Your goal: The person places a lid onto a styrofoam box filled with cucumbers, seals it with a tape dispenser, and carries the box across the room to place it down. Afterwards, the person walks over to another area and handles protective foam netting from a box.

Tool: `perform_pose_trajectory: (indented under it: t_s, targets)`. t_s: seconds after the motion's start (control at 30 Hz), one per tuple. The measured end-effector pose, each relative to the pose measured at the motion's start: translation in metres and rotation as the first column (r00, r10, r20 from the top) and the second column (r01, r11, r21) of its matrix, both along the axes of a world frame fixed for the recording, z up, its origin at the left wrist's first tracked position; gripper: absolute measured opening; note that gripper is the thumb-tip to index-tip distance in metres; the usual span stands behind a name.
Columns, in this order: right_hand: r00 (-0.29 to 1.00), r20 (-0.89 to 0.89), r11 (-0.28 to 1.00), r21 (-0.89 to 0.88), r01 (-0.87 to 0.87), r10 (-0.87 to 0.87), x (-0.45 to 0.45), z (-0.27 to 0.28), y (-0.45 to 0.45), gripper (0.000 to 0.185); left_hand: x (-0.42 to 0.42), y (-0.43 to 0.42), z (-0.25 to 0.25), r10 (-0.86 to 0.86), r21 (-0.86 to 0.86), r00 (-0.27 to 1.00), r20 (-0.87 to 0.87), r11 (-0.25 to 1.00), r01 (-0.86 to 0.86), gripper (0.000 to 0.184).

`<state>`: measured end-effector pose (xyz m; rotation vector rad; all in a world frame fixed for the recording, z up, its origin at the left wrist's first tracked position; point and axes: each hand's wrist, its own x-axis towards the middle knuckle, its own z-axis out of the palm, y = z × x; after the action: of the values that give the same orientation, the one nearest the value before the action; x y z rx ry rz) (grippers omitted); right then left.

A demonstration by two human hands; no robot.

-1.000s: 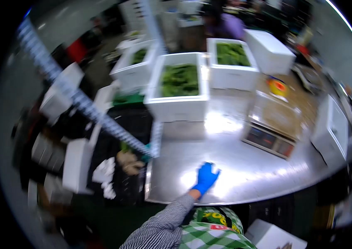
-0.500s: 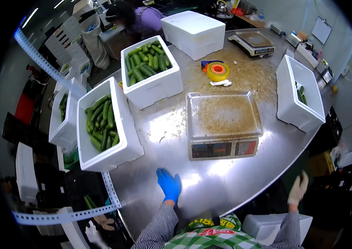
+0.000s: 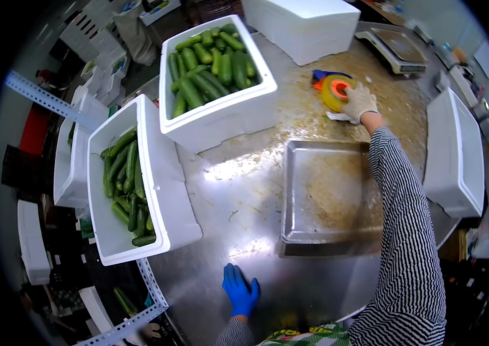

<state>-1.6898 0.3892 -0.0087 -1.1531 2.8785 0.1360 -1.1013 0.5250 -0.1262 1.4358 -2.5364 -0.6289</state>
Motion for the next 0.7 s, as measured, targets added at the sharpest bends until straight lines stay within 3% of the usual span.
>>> perform_pose_trajectory:
  t_s: [0.1,0.23,0.3,0.5,0.7]
  targets:
    - [0.997,-0.003,0.983,0.167,0.075,-0.075,0.000,-0.012,-0.026,0.072,0.002,0.000,-0.005,0.018,0.015,1.000,0.007,1.000,-0.018,0.071]
    - [0.964,0.135,0.968,0.137,0.209,-0.227,-0.005,-0.023,-0.042,0.077,0.001,-0.001,-0.002,0.028,0.025,0.999,0.024,0.999,-0.029,0.072]
    - [0.972,0.133,0.976,0.127,0.176,-0.193,-0.013,-0.027,-0.040,0.075,-0.002,-0.001,0.002,0.034,0.029,0.999,0.020,0.999,-0.034,0.072]
    - [0.977,0.170,0.981,-0.126,0.149,-0.127,-0.010,-0.031,-0.002,0.074,-0.002,0.001,0.005,0.017,0.030,1.000,-0.011,0.999,-0.017,0.073]
    - [0.990,0.063,0.921,-0.377,-0.095,0.128,0.040,0.060,0.059,0.067,0.001,0.004,0.004,-0.010,-0.026,0.999,-0.044,1.000,0.009,0.072]
